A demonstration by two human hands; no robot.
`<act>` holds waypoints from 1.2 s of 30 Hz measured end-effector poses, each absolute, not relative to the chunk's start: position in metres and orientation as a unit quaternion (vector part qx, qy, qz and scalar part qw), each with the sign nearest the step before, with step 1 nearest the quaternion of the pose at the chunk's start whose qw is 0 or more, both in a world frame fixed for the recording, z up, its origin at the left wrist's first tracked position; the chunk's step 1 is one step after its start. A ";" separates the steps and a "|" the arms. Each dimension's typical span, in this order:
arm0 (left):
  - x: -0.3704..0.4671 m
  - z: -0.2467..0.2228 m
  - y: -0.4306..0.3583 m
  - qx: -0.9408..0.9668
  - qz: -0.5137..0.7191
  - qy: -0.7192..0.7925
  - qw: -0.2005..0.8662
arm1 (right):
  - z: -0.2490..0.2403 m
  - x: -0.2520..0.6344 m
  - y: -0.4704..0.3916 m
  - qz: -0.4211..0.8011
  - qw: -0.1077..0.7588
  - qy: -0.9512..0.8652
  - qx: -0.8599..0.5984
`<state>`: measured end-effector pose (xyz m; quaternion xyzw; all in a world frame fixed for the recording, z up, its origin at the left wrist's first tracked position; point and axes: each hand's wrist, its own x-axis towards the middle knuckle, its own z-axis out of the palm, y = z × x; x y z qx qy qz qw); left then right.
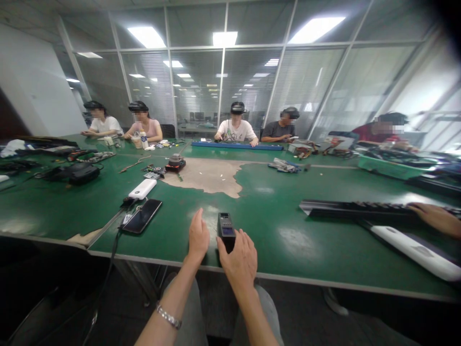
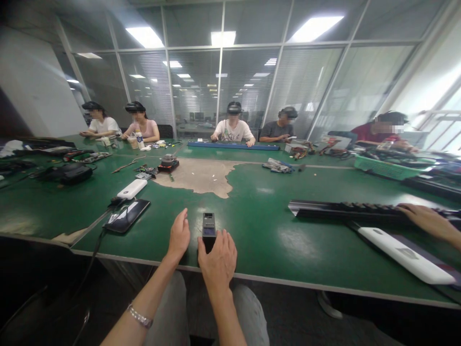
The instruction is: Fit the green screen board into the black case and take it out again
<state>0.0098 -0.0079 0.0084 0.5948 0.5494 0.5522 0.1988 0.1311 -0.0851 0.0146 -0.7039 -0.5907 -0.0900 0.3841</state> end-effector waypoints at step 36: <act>0.011 0.015 -0.010 0.678 0.433 0.575 0.150 | -0.001 0.216 -0.077 -0.164 0.386 -0.555 -0.719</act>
